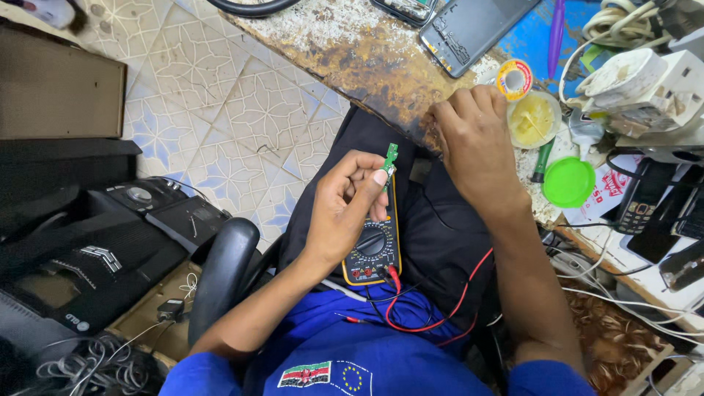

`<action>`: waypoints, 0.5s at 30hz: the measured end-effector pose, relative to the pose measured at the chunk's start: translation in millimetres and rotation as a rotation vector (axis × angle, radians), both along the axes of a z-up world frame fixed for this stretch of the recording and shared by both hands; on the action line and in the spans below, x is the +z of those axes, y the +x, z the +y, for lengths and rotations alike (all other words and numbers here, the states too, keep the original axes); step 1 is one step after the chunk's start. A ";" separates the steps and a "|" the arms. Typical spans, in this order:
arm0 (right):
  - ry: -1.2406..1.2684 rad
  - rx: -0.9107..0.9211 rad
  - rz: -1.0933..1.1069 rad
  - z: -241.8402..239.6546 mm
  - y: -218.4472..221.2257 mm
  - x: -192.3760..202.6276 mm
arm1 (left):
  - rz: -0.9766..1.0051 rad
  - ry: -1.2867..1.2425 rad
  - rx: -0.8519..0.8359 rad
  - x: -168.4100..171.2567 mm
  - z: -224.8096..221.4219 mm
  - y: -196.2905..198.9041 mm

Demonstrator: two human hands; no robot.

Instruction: The person uses a multimeter to test a small green circuit board, placing the probes on various components and solder points while the meter displays different readings. The person then uses a soldering iron to apply heat to a connection point on the board.

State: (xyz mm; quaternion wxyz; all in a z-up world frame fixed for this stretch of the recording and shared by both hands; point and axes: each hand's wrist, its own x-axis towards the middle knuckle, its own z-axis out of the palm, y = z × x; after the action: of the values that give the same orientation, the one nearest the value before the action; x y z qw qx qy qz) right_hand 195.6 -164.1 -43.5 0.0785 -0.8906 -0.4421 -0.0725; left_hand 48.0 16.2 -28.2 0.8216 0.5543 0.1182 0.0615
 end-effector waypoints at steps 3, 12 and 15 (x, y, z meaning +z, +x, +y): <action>0.006 -0.011 -0.025 -1.3 1.9 -2.5 | -0.006 -0.004 -0.004 0.7 1.0 -0.5; 0.588 -0.061 0.419 22.8 -33.0 59.7 | -0.002 0.007 0.006 2.3 -1.0 -1.9; 0.801 -0.066 0.669 25.0 -55.9 61.3 | -0.003 0.027 0.011 4.0 -1.0 0.1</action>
State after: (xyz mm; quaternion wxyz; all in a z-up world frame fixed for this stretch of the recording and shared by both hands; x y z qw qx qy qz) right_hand 139.7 -139.1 17.8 0.5477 -0.7786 -0.3022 0.0503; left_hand 48.1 15.1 -24.2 0.8140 0.5644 0.1193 0.0683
